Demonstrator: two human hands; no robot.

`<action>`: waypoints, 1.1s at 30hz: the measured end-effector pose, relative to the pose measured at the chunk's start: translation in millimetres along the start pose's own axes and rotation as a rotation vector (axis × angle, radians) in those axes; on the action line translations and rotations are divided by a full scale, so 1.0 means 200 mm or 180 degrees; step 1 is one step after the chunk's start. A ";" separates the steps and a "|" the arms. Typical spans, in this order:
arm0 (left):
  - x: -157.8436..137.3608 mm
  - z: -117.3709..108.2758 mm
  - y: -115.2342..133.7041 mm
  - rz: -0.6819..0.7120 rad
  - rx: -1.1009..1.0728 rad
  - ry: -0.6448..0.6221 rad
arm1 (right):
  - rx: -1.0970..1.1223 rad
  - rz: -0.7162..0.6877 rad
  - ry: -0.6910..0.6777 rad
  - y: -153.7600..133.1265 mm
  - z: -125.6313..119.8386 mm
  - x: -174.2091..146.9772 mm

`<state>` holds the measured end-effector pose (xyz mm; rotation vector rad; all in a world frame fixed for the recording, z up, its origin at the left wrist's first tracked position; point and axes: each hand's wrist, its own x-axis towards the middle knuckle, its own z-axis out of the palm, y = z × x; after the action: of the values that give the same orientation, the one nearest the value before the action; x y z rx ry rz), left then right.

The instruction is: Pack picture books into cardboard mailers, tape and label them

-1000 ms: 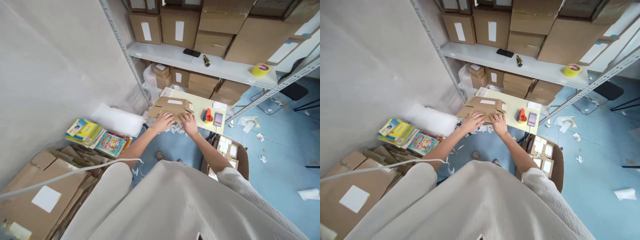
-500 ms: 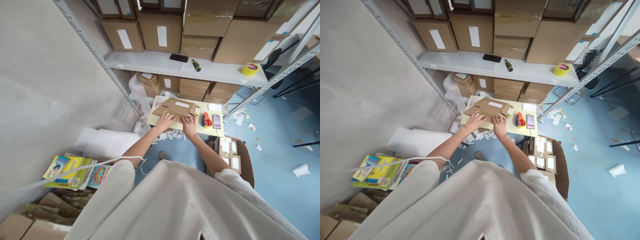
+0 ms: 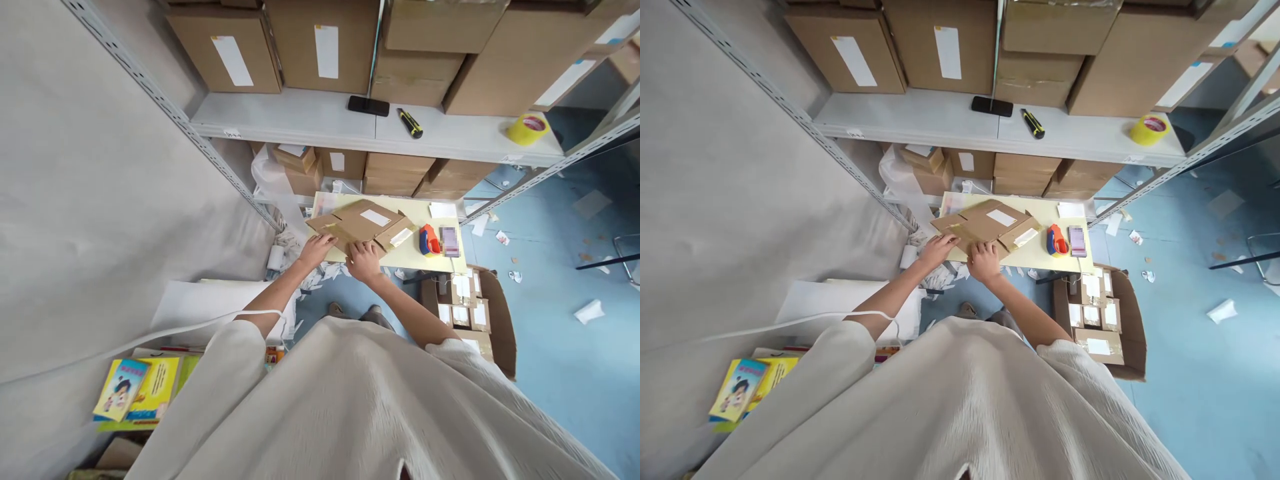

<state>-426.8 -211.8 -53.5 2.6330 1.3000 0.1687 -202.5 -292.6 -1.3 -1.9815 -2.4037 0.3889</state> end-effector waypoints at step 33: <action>0.39 0.54 -0.19 -0.2597 -0.1640 -0.0421 | 0.1180 0.1201 -0.0930 1.25 0.41 0.60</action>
<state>-389.1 -141.7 -166.3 1.5308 1.8498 0.1637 1.4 -149.4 -147.3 -2.3081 -1.8779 1.1087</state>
